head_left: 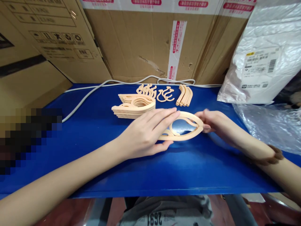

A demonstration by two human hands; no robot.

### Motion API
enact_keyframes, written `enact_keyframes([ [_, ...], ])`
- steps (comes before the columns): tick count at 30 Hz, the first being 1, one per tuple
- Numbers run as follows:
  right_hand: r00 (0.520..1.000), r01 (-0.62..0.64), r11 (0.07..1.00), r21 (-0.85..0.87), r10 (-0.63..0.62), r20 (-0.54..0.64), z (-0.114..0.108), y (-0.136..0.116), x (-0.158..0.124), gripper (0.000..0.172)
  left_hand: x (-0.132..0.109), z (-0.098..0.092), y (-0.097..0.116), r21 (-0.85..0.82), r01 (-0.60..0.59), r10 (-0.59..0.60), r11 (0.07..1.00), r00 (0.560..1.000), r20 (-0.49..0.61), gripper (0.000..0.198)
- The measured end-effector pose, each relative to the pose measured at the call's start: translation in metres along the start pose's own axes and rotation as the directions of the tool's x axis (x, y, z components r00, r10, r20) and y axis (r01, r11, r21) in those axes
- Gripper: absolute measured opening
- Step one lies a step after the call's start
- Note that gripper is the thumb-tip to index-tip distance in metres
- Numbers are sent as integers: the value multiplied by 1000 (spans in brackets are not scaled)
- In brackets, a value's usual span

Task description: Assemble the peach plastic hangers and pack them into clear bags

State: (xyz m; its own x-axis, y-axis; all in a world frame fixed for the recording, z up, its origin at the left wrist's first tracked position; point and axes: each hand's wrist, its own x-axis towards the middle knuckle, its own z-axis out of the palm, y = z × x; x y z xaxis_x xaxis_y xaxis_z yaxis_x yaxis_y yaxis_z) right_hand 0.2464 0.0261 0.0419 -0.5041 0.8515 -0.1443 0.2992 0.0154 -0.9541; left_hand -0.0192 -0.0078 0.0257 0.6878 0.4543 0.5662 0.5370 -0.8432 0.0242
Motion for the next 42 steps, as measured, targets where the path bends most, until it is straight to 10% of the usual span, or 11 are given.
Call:
enact_keyframes([
  [6, 985, 139, 961, -240, -160, -69, -8, 5, 3, 54, 5, -36, -38, -25, 149, -150, 988, 988, -47, 66],
  [14, 924, 364, 585, -725, -327, 200, -2, 13, 8, 29, -11, -56, -100, -139, 453, -420, 880, 882, 215, 60],
  [42, 929, 354, 574, -738, -305, 208, -6, 16, 8, 30, -19, -58, -115, -126, 510, -461, 851, 840, 285, 61],
])
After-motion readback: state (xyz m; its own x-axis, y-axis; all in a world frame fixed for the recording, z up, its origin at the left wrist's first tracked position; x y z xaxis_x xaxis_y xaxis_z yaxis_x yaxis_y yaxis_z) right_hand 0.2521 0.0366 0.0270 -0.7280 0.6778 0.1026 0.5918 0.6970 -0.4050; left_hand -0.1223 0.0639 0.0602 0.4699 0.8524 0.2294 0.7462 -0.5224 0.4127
